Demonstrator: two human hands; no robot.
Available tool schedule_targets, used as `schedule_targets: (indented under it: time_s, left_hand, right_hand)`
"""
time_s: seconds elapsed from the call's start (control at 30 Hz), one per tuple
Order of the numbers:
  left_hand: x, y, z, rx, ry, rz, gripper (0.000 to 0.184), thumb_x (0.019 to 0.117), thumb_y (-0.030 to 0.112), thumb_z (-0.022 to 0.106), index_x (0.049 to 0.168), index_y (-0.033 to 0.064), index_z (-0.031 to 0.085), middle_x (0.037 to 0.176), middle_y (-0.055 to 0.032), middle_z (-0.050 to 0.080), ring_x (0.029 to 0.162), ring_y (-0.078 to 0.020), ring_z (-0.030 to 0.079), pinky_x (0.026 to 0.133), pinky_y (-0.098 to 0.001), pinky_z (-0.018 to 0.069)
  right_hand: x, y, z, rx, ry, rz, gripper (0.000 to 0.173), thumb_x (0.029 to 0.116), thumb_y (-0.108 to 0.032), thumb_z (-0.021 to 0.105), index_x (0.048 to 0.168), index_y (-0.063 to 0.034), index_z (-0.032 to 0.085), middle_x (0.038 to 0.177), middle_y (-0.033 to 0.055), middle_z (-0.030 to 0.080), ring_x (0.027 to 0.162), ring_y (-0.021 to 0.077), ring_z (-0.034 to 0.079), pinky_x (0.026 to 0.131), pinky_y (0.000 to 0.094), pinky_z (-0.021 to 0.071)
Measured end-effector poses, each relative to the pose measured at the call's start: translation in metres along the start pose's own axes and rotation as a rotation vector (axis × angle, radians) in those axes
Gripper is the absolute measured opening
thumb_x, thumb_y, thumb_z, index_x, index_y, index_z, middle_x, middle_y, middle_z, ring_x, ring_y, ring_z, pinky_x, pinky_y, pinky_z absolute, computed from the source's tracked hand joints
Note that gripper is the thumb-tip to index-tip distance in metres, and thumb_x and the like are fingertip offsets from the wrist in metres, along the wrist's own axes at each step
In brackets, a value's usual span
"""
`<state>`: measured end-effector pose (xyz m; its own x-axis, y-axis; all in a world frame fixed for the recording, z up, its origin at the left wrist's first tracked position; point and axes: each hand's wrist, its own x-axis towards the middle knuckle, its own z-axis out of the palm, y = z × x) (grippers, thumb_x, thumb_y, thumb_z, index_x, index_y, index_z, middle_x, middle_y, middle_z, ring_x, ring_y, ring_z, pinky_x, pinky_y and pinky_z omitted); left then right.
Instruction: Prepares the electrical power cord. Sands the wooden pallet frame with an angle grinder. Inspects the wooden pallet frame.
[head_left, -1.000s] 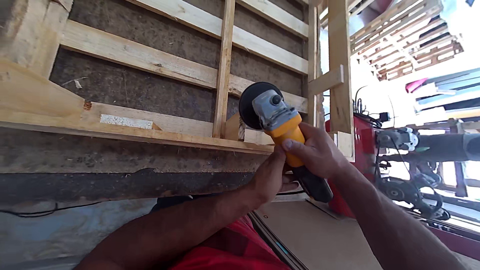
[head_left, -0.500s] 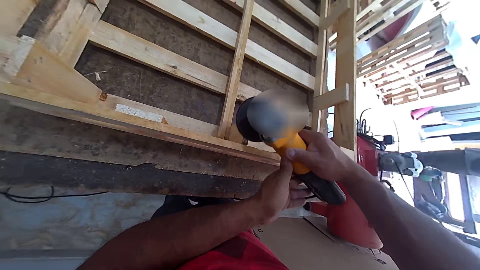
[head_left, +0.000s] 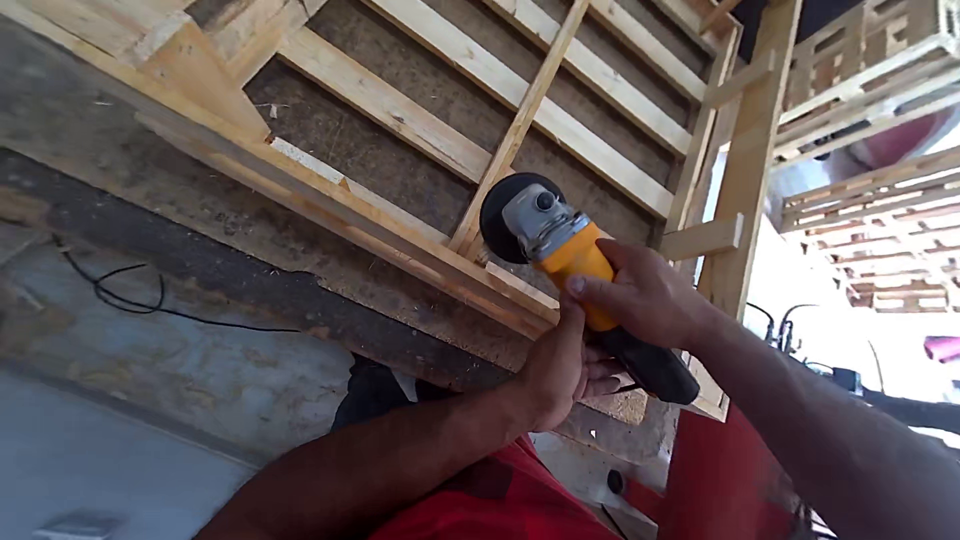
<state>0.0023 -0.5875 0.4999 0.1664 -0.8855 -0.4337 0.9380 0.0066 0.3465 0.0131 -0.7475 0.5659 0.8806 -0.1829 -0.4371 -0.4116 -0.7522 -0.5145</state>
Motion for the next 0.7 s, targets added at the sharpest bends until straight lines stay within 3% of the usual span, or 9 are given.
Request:
schedule_targets:
  time_s: [0.07,0.2,0.33,0.47,0.6,0.7]
  left_hand:
    - [0.0,-0.007,0.003,-0.035,-0.01,0.016,0.093,0.0987,0.075,0.008,0.145,0.0039,0.047,0.133,-0.0175,0.064,0.119,-0.0278,0.066,0.103,-0.0459,0.0536]
    - [0.004,-0.008,0.005,-0.03,0.016,0.05,0.095,0.0969,0.078,0.007,0.144,0.0063,0.048,0.128,-0.0162,0.065,0.114,-0.0266,0.067,0.1,-0.0468,0.054]
    - [0.003,-0.016,0.007,-0.059,-0.04,0.093,0.102,0.093,0.082,0.006,0.147,0.0043,0.046,0.136,-0.0179,0.062,0.121,-0.0285,0.064,0.105,-0.0476,0.0524]
    - [0.007,-0.009,0.011,-0.037,0.004,0.094,0.1,0.0926,0.083,0.006,0.143,0.0085,0.05,0.129,-0.0149,0.065,0.112,-0.0263,0.067,0.097,-0.0472,0.0548]
    - [0.006,-0.015,0.012,-0.094,-0.033,0.119,0.1,0.0945,0.08,0.006,0.146,0.005,0.046,0.136,-0.018,0.062,0.12,-0.0288,0.065,0.103,-0.0477,0.0529]
    - [0.008,-0.01,0.013,-0.069,0.007,0.112,0.101,0.0929,0.083,0.005,0.142,0.0073,0.05,0.129,-0.0156,0.065,0.113,-0.0267,0.067,0.098,-0.0466,0.0542]
  right_hand:
    - [0.0,0.0,-0.003,-0.017,-0.049,-0.034,0.049,0.0879,-0.067,0.061,0.108,-0.023,0.068,0.078,-0.008,0.07,0.07,0.0053,0.069,0.059,0.0322,0.0592]
    - [0.002,0.0,-0.002,-0.048,-0.021,-0.04,0.054,0.0884,-0.069,0.06,0.113,-0.0215,0.068,0.082,-0.007,0.07,0.073,0.0062,0.069,0.063,0.0341,0.0596]
    - [0.002,-0.004,-0.006,-0.075,-0.081,-0.077,0.048,0.0892,-0.066,0.06,0.107,-0.0225,0.069,0.08,-0.0073,0.07,0.071,0.0064,0.069,0.062,0.0341,0.0594]
    - [0.004,-0.008,-0.01,-0.124,-0.032,-0.05,0.05,0.0898,-0.067,0.06,0.11,-0.0218,0.068,0.081,-0.0054,0.069,0.073,0.0086,0.068,0.064,0.0378,0.0586]
    - [0.004,-0.008,-0.012,-0.12,-0.087,-0.089,0.05,0.0891,-0.068,0.06,0.107,-0.0225,0.068,0.079,-0.0072,0.07,0.07,0.0063,0.068,0.062,0.0341,0.0591]
    - [0.007,-0.007,-0.012,-0.137,-0.053,-0.076,0.051,0.0896,-0.069,0.06,0.109,-0.0223,0.068,0.08,-0.0054,0.069,0.072,0.0089,0.068,0.063,0.0377,0.058]
